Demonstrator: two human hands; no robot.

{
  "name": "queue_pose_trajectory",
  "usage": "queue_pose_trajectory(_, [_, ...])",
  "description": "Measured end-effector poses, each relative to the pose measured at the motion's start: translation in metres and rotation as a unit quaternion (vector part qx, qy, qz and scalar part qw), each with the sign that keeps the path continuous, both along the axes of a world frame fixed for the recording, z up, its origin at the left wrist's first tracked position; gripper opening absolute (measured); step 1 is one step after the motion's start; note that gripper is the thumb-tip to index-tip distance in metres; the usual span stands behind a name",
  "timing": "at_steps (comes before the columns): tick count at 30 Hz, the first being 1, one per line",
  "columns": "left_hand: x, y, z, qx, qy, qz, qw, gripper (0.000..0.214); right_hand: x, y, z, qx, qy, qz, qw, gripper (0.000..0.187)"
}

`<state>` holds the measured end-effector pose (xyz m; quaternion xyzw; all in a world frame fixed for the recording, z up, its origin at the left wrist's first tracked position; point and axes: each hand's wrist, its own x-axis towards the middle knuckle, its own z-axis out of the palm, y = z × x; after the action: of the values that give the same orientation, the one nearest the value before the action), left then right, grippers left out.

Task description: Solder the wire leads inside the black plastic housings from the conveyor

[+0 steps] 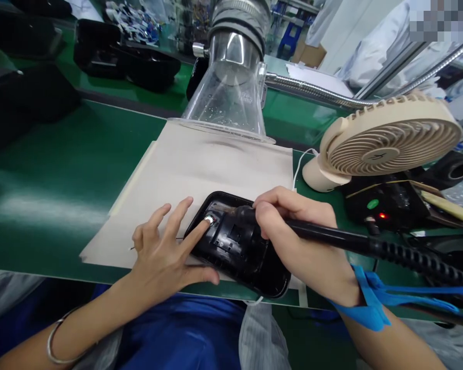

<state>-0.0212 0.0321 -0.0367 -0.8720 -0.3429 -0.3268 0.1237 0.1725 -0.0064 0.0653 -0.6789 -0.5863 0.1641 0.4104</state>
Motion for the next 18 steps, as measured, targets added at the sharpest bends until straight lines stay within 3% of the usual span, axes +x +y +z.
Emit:
queue_pose_trajectory(10, [0.0001, 0.0018, 0.0014, -0.023, 0.017, -0.013, 1.0, 0.082, -0.0036, 0.0101, -0.0028, -0.07, -0.009, 0.045, 0.997, 0.022])
queue_pose_trajectory(18, [0.0008, 0.0006, 0.002, -0.024, 0.023, -0.008, 0.999, 0.082, -0.0033, 0.0102, -0.0027, -0.08, -0.033, 0.058, 0.995, 0.023])
